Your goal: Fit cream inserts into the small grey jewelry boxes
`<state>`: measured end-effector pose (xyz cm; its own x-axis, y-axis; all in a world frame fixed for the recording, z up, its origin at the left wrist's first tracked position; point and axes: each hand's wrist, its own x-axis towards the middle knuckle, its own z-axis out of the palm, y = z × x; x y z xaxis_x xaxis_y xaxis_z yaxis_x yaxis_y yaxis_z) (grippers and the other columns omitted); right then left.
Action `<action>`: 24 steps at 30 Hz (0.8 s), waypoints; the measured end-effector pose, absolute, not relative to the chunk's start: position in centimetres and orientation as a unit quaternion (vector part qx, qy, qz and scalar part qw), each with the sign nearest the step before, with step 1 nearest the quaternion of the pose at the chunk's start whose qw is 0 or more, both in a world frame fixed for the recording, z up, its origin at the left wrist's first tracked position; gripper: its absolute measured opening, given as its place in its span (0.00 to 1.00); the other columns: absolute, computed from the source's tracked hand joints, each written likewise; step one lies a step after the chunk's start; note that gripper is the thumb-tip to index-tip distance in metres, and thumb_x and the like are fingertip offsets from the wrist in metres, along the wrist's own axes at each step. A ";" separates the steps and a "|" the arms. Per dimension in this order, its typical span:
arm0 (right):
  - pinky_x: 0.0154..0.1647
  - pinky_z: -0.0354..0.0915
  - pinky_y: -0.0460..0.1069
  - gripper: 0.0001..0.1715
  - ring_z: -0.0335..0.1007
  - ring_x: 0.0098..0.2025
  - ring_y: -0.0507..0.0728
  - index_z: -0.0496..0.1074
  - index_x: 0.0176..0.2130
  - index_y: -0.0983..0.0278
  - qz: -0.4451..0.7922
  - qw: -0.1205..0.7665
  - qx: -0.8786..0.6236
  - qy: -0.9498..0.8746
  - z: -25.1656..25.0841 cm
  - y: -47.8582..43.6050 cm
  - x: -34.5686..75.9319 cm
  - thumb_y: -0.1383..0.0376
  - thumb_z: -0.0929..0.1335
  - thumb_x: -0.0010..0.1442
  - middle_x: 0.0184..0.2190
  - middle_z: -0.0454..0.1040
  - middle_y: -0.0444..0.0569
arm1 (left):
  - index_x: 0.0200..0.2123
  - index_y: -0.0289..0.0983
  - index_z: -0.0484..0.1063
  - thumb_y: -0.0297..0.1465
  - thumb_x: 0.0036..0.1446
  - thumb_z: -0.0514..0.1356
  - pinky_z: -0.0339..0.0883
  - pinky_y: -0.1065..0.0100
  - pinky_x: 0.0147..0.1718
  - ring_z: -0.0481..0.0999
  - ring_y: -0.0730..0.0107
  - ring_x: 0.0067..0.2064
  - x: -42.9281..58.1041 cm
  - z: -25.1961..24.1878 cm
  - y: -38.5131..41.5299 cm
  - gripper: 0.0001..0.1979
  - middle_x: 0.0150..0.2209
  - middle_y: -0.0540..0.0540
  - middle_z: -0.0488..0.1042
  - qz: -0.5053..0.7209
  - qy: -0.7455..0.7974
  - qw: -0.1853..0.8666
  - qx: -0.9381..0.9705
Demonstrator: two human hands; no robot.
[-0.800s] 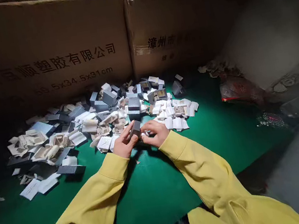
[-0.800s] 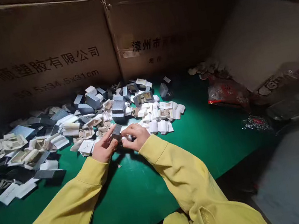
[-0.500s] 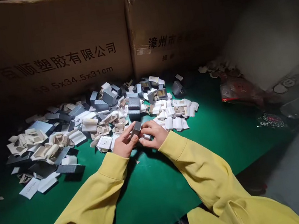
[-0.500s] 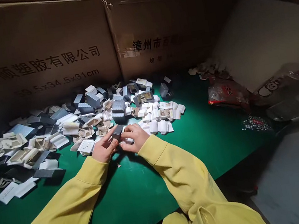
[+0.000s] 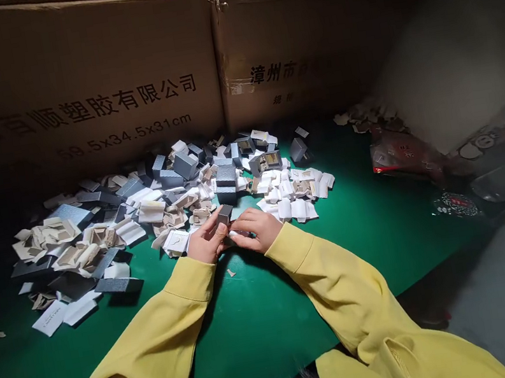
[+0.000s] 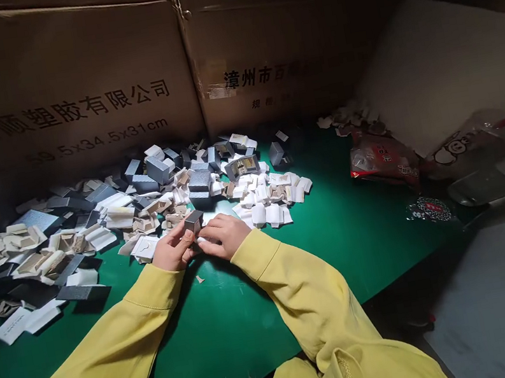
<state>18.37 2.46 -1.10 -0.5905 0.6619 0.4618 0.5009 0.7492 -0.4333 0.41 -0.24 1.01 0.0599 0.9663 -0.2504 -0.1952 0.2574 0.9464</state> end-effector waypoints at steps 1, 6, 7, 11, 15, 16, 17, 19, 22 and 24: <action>0.48 0.69 0.53 0.14 0.73 0.44 0.59 0.79 0.45 0.63 0.116 0.304 -0.331 -0.886 -1.1 2.4 18.4 0.57 0.67 0.69 0.40 0.80 0.53 | 0.64 0.35 0.72 0.52 0.42 0.74 0.76 0.72 0.31 0.81 0.56 0.46 0.4 1.0 -0.2 0.48 0.52 0.36 0.80 0.476 0.499 0.617 0.378; 0.49 0.70 0.57 0.26 0.72 0.51 0.63 0.76 0.53 0.64 0.077 0.255 -0.321 -0.909 -1.0 1.8 18.3 0.49 0.70 0.65 0.46 0.80 0.57 | 0.62 0.34 0.73 0.51 0.41 0.75 0.78 0.70 0.34 0.79 0.51 0.52 0.6 1.1 -0.1 0.47 0.50 0.37 0.81 0.498 0.491 0.622 0.352; 0.49 0.71 0.58 0.25 0.72 0.51 0.64 0.75 0.54 0.64 0.075 0.249 -0.324 -0.910 -1.1 1.7 18.2 0.50 0.69 0.66 0.46 0.80 0.58 | 0.62 0.34 0.73 0.50 0.41 0.75 0.78 0.69 0.35 0.79 0.51 0.53 0.7 1.1 -0.1 0.47 0.50 0.37 0.81 0.501 0.489 0.622 0.351; 0.55 0.71 0.59 0.27 0.71 0.55 0.64 0.72 0.59 0.67 0.082 0.271 -0.322 -0.904 -1.5 1.4 17.8 0.54 0.67 0.69 0.52 0.78 0.61 | 0.59 0.35 0.74 0.50 0.43 0.74 0.79 0.68 0.34 0.80 0.52 0.52 0.6 0.6 0.2 0.43 0.48 0.37 0.82 0.519 0.471 0.627 0.340; 0.59 0.70 0.57 0.22 0.71 0.58 0.61 0.72 0.59 0.65 0.110 0.336 -0.325 -0.877 -2.0 1.6 17.5 0.59 0.65 0.70 0.55 0.77 0.59 | 0.54 0.37 0.76 0.51 0.46 0.73 0.80 0.67 0.33 0.82 0.57 0.48 0.4 0.1 0.6 0.36 0.50 0.39 0.80 0.539 0.457 0.630 0.321; 0.59 0.71 0.56 0.20 0.72 0.57 0.60 0.73 0.57 0.64 0.116 0.347 -0.329 -0.870 -2.1 1.8 17.5 0.60 0.66 0.70 0.54 0.77 0.58 | 0.53 0.37 0.76 0.51 0.46 0.72 0.79 0.68 0.32 0.82 0.58 0.46 0.4 0.0 0.6 0.35 0.50 0.39 0.80 0.538 0.458 0.630 0.322; 0.58 0.71 0.56 0.17 0.73 0.56 0.60 0.74 0.55 0.63 0.120 0.354 -0.332 -0.866 -2.2 1.9 17.5 0.62 0.66 0.69 0.52 0.78 0.57 | 0.52 0.37 0.76 0.51 0.46 0.72 0.79 0.68 0.31 0.82 0.59 0.44 0.4 0.0 0.6 0.35 0.50 0.40 0.80 0.535 0.459 0.631 0.324; 0.56 0.72 0.56 0.15 0.74 0.53 0.60 0.76 0.52 0.62 0.119 0.357 -0.331 -0.866 -2.3 2.1 17.5 0.64 0.67 0.67 0.49 0.80 0.55 | 0.53 0.37 0.76 0.51 0.46 0.72 0.78 0.69 0.30 0.82 0.60 0.43 0.4 -0.1 0.6 0.35 0.49 0.39 0.81 0.533 0.456 0.633 0.327; 0.53 0.73 0.56 0.13 0.74 0.50 0.60 0.78 0.48 0.62 0.116 0.348 -0.332 -0.869 -2.6 2.2 17.6 0.66 0.67 0.65 0.45 0.81 0.54 | 0.55 0.35 0.75 0.51 0.47 0.72 0.78 0.68 0.31 0.82 0.59 0.43 0.3 -0.5 0.6 0.38 0.47 0.39 0.81 0.530 0.461 0.629 0.335; 0.51 0.73 0.56 0.13 0.74 0.48 0.61 0.78 0.48 0.63 0.117 0.335 -0.336 -0.873 -2.7 2.3 17.7 0.66 0.67 0.65 0.44 0.81 0.55 | 0.57 0.34 0.74 0.52 0.49 0.71 0.78 0.66 0.32 0.82 0.59 0.42 0.0 -0.9 0.7 0.38 0.47 0.38 0.81 0.524 0.473 0.612 0.356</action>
<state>17.74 2.28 -2.66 -0.5499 0.6642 0.5064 0.5073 0.7473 -0.4292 0.03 0.75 -0.87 0.0034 0.9788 -0.2048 -0.3051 0.1961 0.9319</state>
